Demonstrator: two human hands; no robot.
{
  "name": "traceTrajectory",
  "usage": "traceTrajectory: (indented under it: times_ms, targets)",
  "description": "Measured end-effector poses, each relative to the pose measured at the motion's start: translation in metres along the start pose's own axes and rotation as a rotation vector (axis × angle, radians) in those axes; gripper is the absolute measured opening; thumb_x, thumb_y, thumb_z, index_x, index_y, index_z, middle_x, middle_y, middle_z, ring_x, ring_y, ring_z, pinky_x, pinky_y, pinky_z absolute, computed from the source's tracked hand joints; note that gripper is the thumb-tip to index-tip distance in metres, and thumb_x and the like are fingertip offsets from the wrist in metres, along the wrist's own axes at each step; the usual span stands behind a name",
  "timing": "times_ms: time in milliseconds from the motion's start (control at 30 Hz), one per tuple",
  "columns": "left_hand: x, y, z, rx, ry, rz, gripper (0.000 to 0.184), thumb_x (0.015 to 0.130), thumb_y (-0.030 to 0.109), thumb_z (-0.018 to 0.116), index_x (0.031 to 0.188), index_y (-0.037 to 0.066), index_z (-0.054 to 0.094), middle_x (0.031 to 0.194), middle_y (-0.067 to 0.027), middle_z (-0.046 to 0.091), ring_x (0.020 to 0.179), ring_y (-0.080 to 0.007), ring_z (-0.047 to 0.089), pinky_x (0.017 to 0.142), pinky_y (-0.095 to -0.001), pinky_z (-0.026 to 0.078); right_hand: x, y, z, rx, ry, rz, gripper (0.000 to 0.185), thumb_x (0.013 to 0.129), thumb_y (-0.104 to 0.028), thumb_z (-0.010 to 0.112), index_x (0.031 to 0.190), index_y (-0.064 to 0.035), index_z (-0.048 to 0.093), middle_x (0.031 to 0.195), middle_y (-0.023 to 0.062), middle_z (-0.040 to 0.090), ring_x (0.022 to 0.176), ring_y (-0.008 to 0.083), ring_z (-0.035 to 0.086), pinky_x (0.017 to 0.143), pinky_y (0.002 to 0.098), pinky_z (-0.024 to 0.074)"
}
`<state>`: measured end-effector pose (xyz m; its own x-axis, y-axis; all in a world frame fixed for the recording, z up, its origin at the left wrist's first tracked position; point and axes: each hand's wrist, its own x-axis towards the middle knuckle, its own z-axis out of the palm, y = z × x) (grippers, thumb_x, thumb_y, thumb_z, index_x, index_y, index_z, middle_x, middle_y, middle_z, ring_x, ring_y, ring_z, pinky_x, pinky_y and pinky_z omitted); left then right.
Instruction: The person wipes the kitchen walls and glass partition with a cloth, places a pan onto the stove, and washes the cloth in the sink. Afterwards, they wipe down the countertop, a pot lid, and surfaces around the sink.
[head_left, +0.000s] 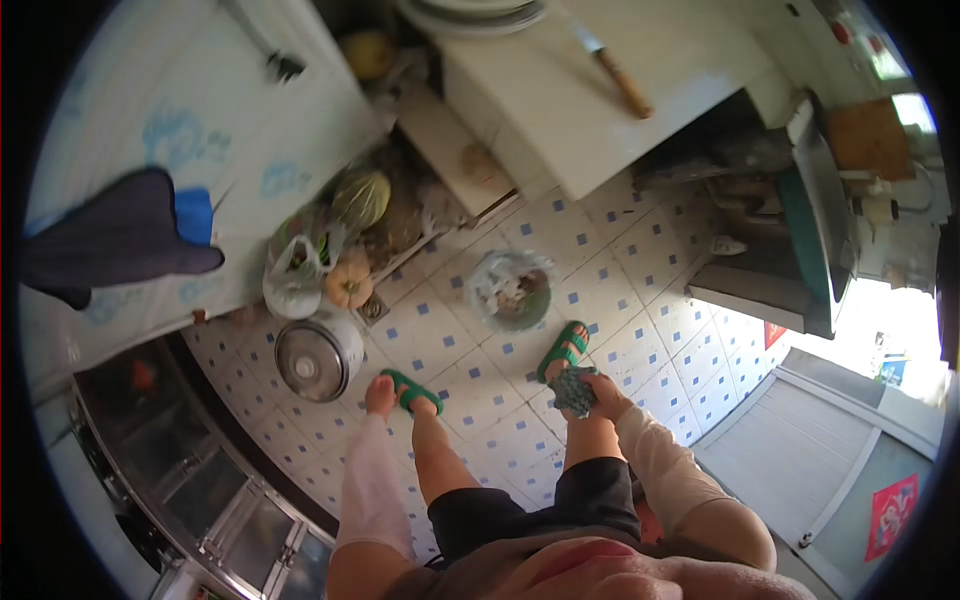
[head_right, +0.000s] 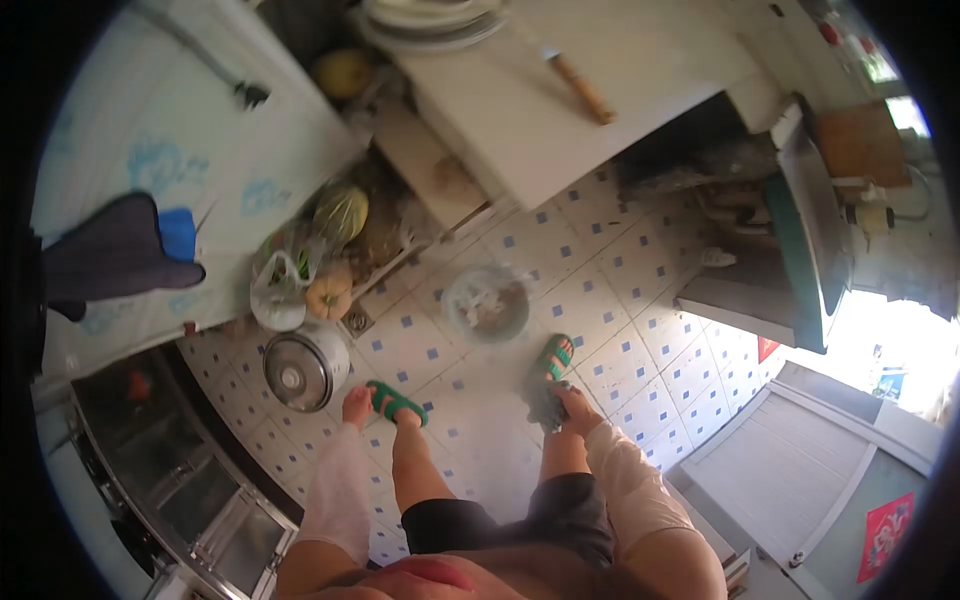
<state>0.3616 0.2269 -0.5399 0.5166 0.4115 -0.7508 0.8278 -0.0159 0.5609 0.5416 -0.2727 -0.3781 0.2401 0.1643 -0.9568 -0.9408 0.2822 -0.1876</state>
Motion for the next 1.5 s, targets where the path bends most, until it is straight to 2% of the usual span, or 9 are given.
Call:
traceTrajectory:
  times_ms: [33,100,300,567,700,767,933,1300,1500]
  targets:
    - [-0.019,0.011,0.017,0.055,-0.046,0.100,0.025,0.093,0.033,0.058,0.087,0.009,0.061,0.067,-0.0017,0.058,0.051,-0.0096,0.051,0.045,-0.0268,0.041,-0.017,-0.026,-0.024,0.043,-0.089,-0.048,0.034,0.087,-0.007,0.052,0.118,0.0054,0.057,0.102,0.0141,0.064,0.092,0.0238,0.063,0.078,0.0384,0.0535]
    - [-0.052,0.025,0.061,0.410,0.012,0.085,0.032,0.091,0.038,0.053,0.097,0.009,0.064,0.074,-0.0098,0.066,0.069,-0.0219,0.067,0.065,-0.0361,0.052,-0.053,-0.069,-0.070,0.127,-0.262,-0.137,0.037,0.082,-0.001,0.049,0.118,0.0058,0.057,0.104,0.0151,0.064,0.092,0.0267,0.064,0.079,0.0398,0.0539]
    - [-0.149,0.210,0.198,0.288,-0.364,-0.005,0.025,0.093,0.023,0.057,0.110,0.006,0.062,0.088,-0.0046,0.064,0.073,-0.0125,0.061,0.066,-0.0278,0.051,-0.178,-0.249,-0.133,0.194,-0.336,-0.371,0.058,0.069,0.004,0.042,0.127,0.0089,0.050,0.115,0.0229,0.062,0.097,0.0360,0.065,0.085,0.0440,0.0539]
    - [-0.245,0.452,0.260,0.072,-0.464,0.322,0.020,0.095,0.012,0.052,0.110,0.001,0.060,0.080,-0.0012,0.058,0.076,-0.0100,0.059,0.071,-0.0242,0.049,-0.260,-0.463,-0.057,0.073,-0.354,-0.859,0.067,0.070,0.006,0.040,0.136,0.0014,0.047,0.129,0.0118,0.057,0.119,0.0230,0.054,0.101,0.0308,0.0411]
    - [-0.227,0.493,0.270,0.022,-0.413,0.412,0.020,0.096,0.012,0.052,0.111,0.001,0.060,0.080,-0.0018,0.060,0.076,-0.0095,0.059,0.073,-0.0241,0.050,-0.227,-0.553,0.048,-0.440,-0.283,-1.341,0.055,0.089,-0.009,0.050,0.143,-0.0033,0.039,0.146,0.0102,0.043,0.135,0.0253,0.039,0.111,0.0328,0.0286]
    - [-0.218,0.524,0.283,-0.066,-0.391,0.421,0.019,0.097,0.012,0.053,0.111,0.001,0.061,0.080,-0.0022,0.062,0.076,-0.0092,0.060,0.074,-0.0240,0.050,-0.173,-0.583,0.104,-1.064,0.059,-1.680,0.058,0.093,-0.025,0.055,0.146,-0.0073,0.036,0.152,0.0139,0.035,0.141,0.0298,0.029,0.115,0.0417,0.0240]
    - [-0.174,0.614,0.317,-0.225,-0.436,0.384,0.022,0.099,0.014,0.054,0.113,-0.001,0.058,0.095,-0.0062,0.062,0.084,-0.0123,0.060,0.081,-0.0267,0.050,-0.045,-0.663,0.161,-1.872,0.116,-1.680,0.065,0.089,-0.037,0.059,0.145,-0.0120,0.038,0.151,0.0126,0.035,0.142,0.0322,0.027,0.115,0.0522,0.0208]
    - [-0.140,0.755,0.344,-0.225,-0.412,0.385,0.017,0.095,0.007,0.053,0.107,-0.003,0.061,0.092,-0.0091,0.064,0.087,-0.0171,0.063,0.080,-0.0281,0.050,0.052,-0.975,0.177,-1.401,0.991,-1.437,0.064,0.090,-0.041,0.049,0.146,-0.0117,0.037,0.154,0.0133,0.030,0.144,0.0352,0.022,0.115,0.0539,0.0181]
    - [-0.098,0.882,0.392,0.029,-0.350,0.825,0.016,0.086,0.003,0.060,0.102,-0.001,0.060,0.092,-0.0120,0.063,0.086,-0.0247,0.064,0.079,-0.0327,0.050,0.048,-0.975,0.192,-1.582,0.848,-1.456,0.058,0.092,-0.035,0.050,0.141,-0.0050,0.042,0.152,0.0188,0.032,0.141,0.0380,0.026,0.113,0.0547,0.0220]
